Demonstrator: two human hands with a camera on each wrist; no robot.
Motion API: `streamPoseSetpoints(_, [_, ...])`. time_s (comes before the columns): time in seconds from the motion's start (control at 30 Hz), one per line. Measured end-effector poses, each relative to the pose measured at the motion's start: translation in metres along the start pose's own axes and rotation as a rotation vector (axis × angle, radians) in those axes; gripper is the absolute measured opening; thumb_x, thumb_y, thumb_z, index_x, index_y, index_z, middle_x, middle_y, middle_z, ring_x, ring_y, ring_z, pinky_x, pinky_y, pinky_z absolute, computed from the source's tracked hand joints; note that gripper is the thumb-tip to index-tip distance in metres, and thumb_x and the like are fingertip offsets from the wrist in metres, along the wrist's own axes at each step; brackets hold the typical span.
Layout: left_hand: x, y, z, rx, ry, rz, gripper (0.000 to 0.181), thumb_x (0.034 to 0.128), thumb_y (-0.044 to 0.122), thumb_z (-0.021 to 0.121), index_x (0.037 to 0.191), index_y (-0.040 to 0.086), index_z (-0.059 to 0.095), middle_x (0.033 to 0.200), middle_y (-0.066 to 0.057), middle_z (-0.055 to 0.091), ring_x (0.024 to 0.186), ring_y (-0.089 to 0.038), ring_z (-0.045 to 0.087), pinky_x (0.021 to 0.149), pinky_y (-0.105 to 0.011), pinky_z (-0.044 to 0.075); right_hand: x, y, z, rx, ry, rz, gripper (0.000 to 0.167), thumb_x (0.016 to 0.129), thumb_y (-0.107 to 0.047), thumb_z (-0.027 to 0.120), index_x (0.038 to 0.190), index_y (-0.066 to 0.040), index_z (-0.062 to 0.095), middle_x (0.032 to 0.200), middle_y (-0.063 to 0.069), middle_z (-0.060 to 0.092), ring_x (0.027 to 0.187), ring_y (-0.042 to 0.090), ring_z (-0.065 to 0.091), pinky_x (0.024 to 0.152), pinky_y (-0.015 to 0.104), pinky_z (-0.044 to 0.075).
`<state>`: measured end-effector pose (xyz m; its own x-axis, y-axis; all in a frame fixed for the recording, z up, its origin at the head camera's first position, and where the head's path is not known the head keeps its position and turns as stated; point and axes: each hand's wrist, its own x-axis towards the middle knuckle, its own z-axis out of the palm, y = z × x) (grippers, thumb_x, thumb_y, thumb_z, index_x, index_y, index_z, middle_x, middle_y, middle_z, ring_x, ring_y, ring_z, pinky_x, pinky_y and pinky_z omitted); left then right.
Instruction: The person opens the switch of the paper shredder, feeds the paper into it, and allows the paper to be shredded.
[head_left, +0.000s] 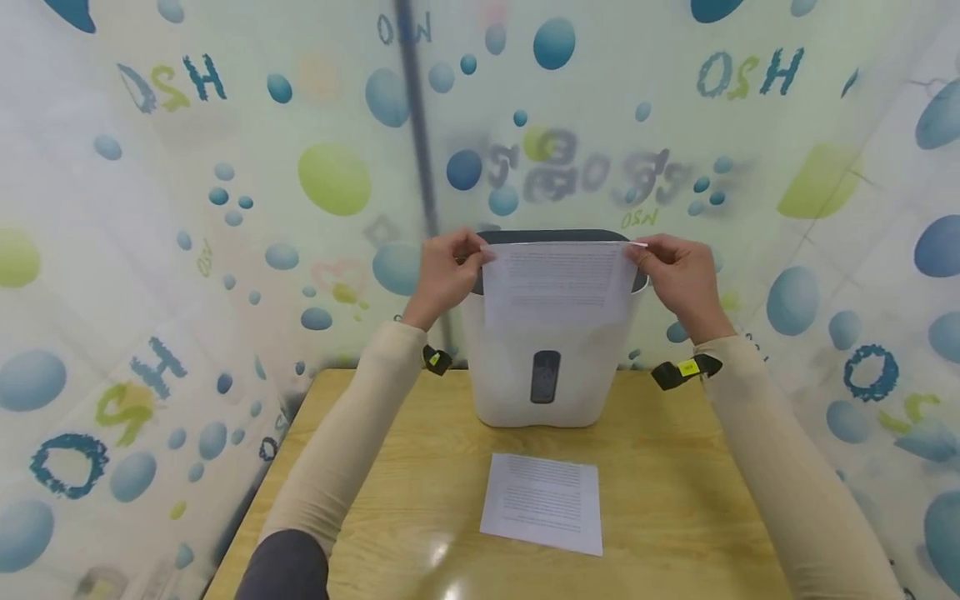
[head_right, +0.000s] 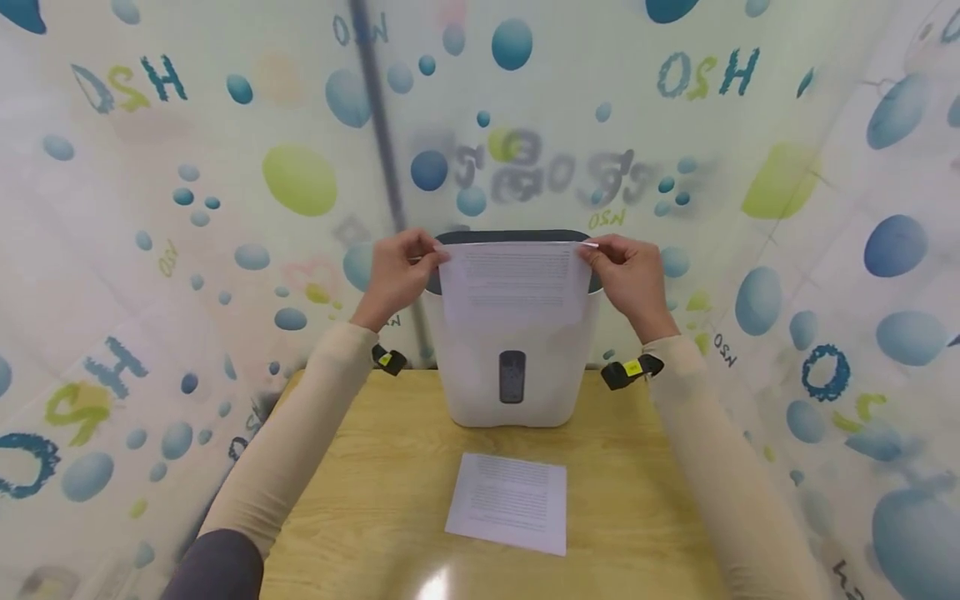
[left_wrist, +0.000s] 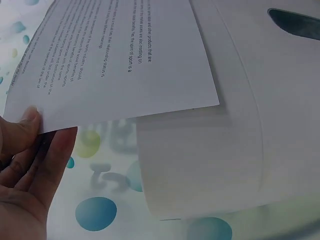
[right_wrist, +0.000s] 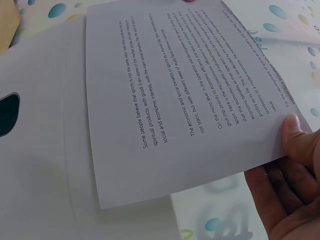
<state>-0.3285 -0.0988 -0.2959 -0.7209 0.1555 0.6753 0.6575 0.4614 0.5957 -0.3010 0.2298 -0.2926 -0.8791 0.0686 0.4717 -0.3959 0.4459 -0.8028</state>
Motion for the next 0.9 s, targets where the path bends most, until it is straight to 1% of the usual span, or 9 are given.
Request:
streamPoseSetpoints(0.13, [0.009, 0.006, -0.005, -0.020, 0.018, 0.009, 0.007, 0.0946, 0.000, 0.069, 0.087, 0.001, 0.069, 0.088, -0.014, 0.078, 0.068, -0.020, 0.067, 0.067, -0.024, 0.055, 0.009, -0.010, -0.003, 0.026, 0.009, -0.018, 0.033, 0.095, -0.033, 0.075, 0.111, -0.005, 0.078, 0.082, -0.025, 0.070, 0.080, 0.002, 0.065, 0.072, 0.014, 0.052])
streamPoseSetpoints(0.23, [0.017, 0.009, -0.009, -0.026, 0.029, 0.014, 0.007, 0.0943, 0.000, 0.069, 0.087, 0.001, 0.069, 0.089, -0.014, 0.078, 0.070, -0.020, 0.069, 0.070, -0.024, 0.057, 0.015, -0.019, -0.005, 0.042, 0.011, -0.015, 0.032, 0.094, -0.032, 0.075, 0.112, -0.005, 0.078, 0.084, -0.024, 0.071, 0.082, 0.001, 0.068, 0.076, 0.013, 0.055])
streamPoseSetpoints(0.33, [0.027, 0.013, -0.012, -0.026, 0.038, 0.022, 0.007, 0.0944, -0.001, 0.067, 0.088, 0.001, 0.070, 0.091, -0.013, 0.078, 0.075, -0.019, 0.073, 0.073, -0.024, 0.059, 0.022, -0.028, -0.009, 0.065, 0.018, 0.000, 0.031, 0.094, -0.031, 0.075, 0.113, -0.006, 0.078, 0.085, -0.021, 0.072, 0.082, 0.001, 0.068, 0.077, 0.013, 0.055])
streamPoseSetpoints(0.47, [0.040, 0.016, -0.016, -0.022, 0.056, 0.035, 0.009, 0.0946, -0.003, 0.064, 0.087, 0.001, 0.069, 0.092, -0.013, 0.079, 0.080, -0.019, 0.076, 0.073, -0.023, 0.058, 0.032, -0.038, -0.014, 0.097, 0.015, 0.012, 0.031, 0.094, -0.030, 0.076, 0.114, -0.007, 0.078, 0.088, -0.018, 0.073, 0.082, 0.002, 0.069, 0.076, 0.014, 0.054])
streamPoseSetpoints(0.6, [0.051, 0.021, -0.019, -0.036, 0.049, 0.009, 0.013, 0.0957, -0.005, 0.060, 0.089, 0.002, 0.068, 0.093, -0.013, 0.079, 0.077, -0.018, 0.074, 0.071, -0.022, 0.056, 0.041, -0.045, -0.016, 0.115, 0.028, 0.017, 0.027, 0.093, -0.028, 0.077, 0.112, -0.008, 0.079, 0.087, -0.016, 0.073, 0.080, 0.003, 0.068, 0.074, 0.016, 0.053])
streamPoseSetpoints(0.7, [0.059, 0.022, -0.021, -0.045, 0.044, 0.001, 0.013, 0.0964, -0.004, 0.058, 0.089, 0.001, 0.067, 0.093, -0.013, 0.079, 0.073, -0.018, 0.072, 0.069, -0.023, 0.056, 0.048, -0.048, -0.016, 0.117, 0.035, 0.032, 0.026, 0.093, -0.027, 0.077, 0.112, -0.010, 0.079, 0.088, -0.016, 0.072, 0.082, 0.005, 0.066, 0.074, 0.017, 0.052])
streamPoseSetpoints(0.8, [0.066, 0.021, -0.023, -0.039, 0.054, 0.010, 0.012, 0.0963, -0.004, 0.059, 0.089, 0.001, 0.066, 0.093, -0.014, 0.079, 0.073, -0.017, 0.072, 0.069, -0.024, 0.055, 0.057, -0.050, -0.014, 0.100, 0.035, 0.046, 0.026, 0.094, -0.029, 0.076, 0.113, -0.013, 0.079, 0.091, -0.015, 0.072, 0.086, 0.007, 0.065, 0.073, 0.020, 0.048])
streamPoseSetpoints(0.9, [0.071, 0.020, -0.024, -0.025, 0.055, -0.004, 0.010, 0.0966, -0.002, 0.061, 0.090, 0.002, 0.067, 0.095, -0.014, 0.079, 0.077, -0.016, 0.074, 0.070, -0.024, 0.056, 0.066, -0.050, -0.011, 0.095, 0.039, 0.059, 0.024, 0.094, -0.029, 0.076, 0.112, -0.014, 0.080, 0.091, -0.014, 0.072, 0.087, 0.008, 0.064, 0.072, 0.022, 0.046])
